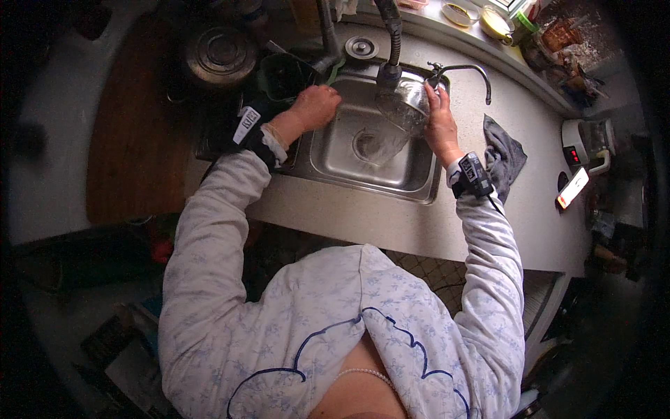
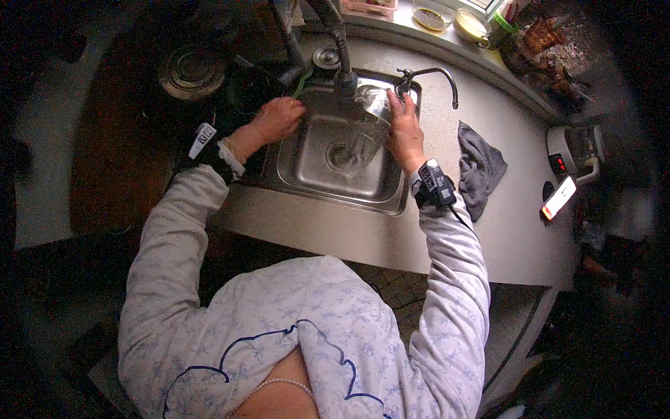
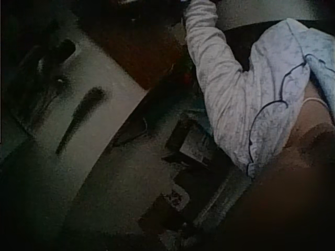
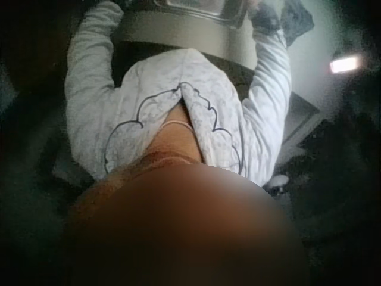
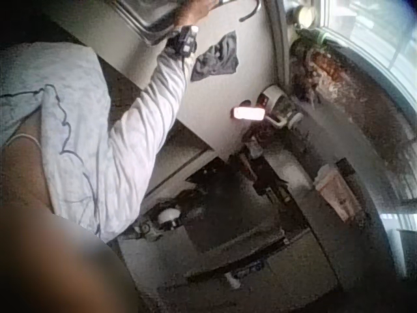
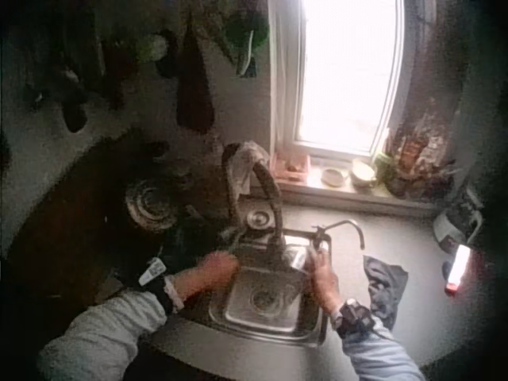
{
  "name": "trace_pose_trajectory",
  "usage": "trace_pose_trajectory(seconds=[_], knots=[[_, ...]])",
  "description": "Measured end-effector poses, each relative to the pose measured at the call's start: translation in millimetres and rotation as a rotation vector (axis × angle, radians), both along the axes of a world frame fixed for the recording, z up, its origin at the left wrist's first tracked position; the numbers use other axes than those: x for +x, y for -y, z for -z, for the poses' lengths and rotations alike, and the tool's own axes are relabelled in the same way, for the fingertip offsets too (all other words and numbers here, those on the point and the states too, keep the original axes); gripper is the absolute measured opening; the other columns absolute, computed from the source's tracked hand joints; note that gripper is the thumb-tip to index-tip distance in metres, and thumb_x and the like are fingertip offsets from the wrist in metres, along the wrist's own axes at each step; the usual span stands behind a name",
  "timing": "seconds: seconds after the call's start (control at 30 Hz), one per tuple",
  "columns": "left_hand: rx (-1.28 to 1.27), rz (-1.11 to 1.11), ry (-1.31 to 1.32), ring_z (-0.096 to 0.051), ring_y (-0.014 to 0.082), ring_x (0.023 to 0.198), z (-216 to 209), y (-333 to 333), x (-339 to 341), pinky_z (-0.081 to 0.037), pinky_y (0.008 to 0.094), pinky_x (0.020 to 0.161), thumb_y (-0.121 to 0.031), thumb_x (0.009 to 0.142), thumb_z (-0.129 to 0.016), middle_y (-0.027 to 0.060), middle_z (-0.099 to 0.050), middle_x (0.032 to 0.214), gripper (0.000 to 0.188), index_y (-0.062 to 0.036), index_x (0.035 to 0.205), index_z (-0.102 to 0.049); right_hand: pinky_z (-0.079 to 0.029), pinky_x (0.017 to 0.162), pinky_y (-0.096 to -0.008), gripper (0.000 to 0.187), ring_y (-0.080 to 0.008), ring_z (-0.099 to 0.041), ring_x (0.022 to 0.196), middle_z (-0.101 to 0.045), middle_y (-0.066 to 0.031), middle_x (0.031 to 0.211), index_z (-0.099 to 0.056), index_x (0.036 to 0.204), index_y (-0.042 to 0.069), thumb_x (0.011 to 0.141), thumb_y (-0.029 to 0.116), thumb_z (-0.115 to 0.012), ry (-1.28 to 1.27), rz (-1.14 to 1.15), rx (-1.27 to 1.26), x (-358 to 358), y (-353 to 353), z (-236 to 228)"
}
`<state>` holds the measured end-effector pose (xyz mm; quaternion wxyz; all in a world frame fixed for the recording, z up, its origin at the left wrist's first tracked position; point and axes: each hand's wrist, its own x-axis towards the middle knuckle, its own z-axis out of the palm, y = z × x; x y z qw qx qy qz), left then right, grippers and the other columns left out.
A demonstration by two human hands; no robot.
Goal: The person washes a blue pitcher, a glass lid, a small glass bowl, and a metal pot in the kitchen sink using a sponge and running water. They rinse each item and place them aside, then wipe the countertop with a cloth and move the pot to the stovetop.
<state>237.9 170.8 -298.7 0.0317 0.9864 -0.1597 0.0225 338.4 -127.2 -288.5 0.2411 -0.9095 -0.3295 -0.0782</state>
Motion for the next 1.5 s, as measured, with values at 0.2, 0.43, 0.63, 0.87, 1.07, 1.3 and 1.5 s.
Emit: trace_pose_trajectory(seconds=[0.2,0.43,0.63,0.87,1.07,1.3,1.5], knots=[[0.140,-0.305,0.139,-0.055,0.0326,0.096,12,-55,43,-0.045,0.0424,0.082,-0.007,0.075,-0.056,0.0152,-0.057,0.101,0.033,-0.0027,0.106,-0.051,-0.052,0.079,-0.0392,0.081,-0.0362,-0.048,0.108,-0.031,-0.0166,0.136,-0.025,0.138,0.027,0.071,-0.011,-0.049,0.111,0.019,-0.168,-10,-4,-13],[0.459,-0.446,-0.354,-0.056,0.0290,0.102,-29,-84,47,-0.028,0.0459,0.102,-0.020,0.079,-0.056,0.0137,-0.058,0.111,0.033,-0.0059,0.109,-0.059,-0.057,0.052,-0.0458,0.064,-0.0383,-0.057,0.089,-0.043,-0.0190,0.118,-0.023,0.133,0.015,0.074,-0.005,-0.037,-1.409,0.414,0.755,-24,-15,-1],[-0.384,0.255,0.114,-0.059,0.0268,0.092,-18,50,3,-0.041,0.0472,0.088,-0.039,0.077,-0.061,0.0109,-0.062,0.095,0.040,-0.0069,0.100,-0.062,-0.055,0.061,-0.0552,0.049,-0.0262,-0.047,0.065,-0.038,-0.0146,0.095,-0.030,0.121,0.012,0.076,-0.002,-0.041,-1.362,0.547,0.884,-29,-34,13],[-0.181,0.116,-0.162,-0.060,0.0274,0.086,18,93,7,-0.047,0.0369,0.069,-0.039,0.085,-0.053,0.0078,-0.062,0.095,0.033,-0.0086,0.095,-0.059,-0.051,0.069,-0.0521,0.042,-0.0237,-0.055,0.072,-0.051,-0.0081,0.089,-0.043,0.113,0.013,0.080,0.034,-0.058,-1.503,0.335,0.740,-4,-8,5],[-1.508,-0.484,-0.523,-0.062,0.0193,0.070,12,118,-6,-0.049,0.0346,0.059,-0.035,0.090,-0.048,0.0054,-0.063,0.080,0.031,-0.0062,0.088,-0.059,-0.041,0.086,-0.0438,0.038,-0.0357,-0.049,0.103,-0.051,-0.0227,0.111,-0.051,0.115,0.006,0.087,0.031,-0.046,0.023,0.042,0.096,-33,-51,33],[-1.525,-0.610,-0.574,-0.060,0.0130,0.069,15,112,-20,-0.045,0.0272,0.054,-0.033,0.091,-0.050,0.0021,-0.061,0.075,0.029,-0.0071,0.088,-0.061,-0.045,0.073,-0.0501,0.039,-0.0390,-0.058,0.087,-0.058,-0.0235,0.096,-0.049,0.106,-0.002,0.088,0.032,-0.045,-0.266,0.050,0.034,-22,-69,20],[-1.502,-0.501,-0.448,-0.059,0.0145,0.063,24,101,-23,-0.046,0.0252,0.052,-0.036,0.092,-0.047,0.0041,-0.062,0.074,0.030,-0.0084,0.093,-0.060,-0.042,0.080,-0.0453,0.059,-0.0366,-0.055,0.094,-0.058,-0.0247,0.097,-0.053,0.106,-0.003,0.088,0.051,-0.039,-0.372,0.192,0.127,-22,-81,28]])
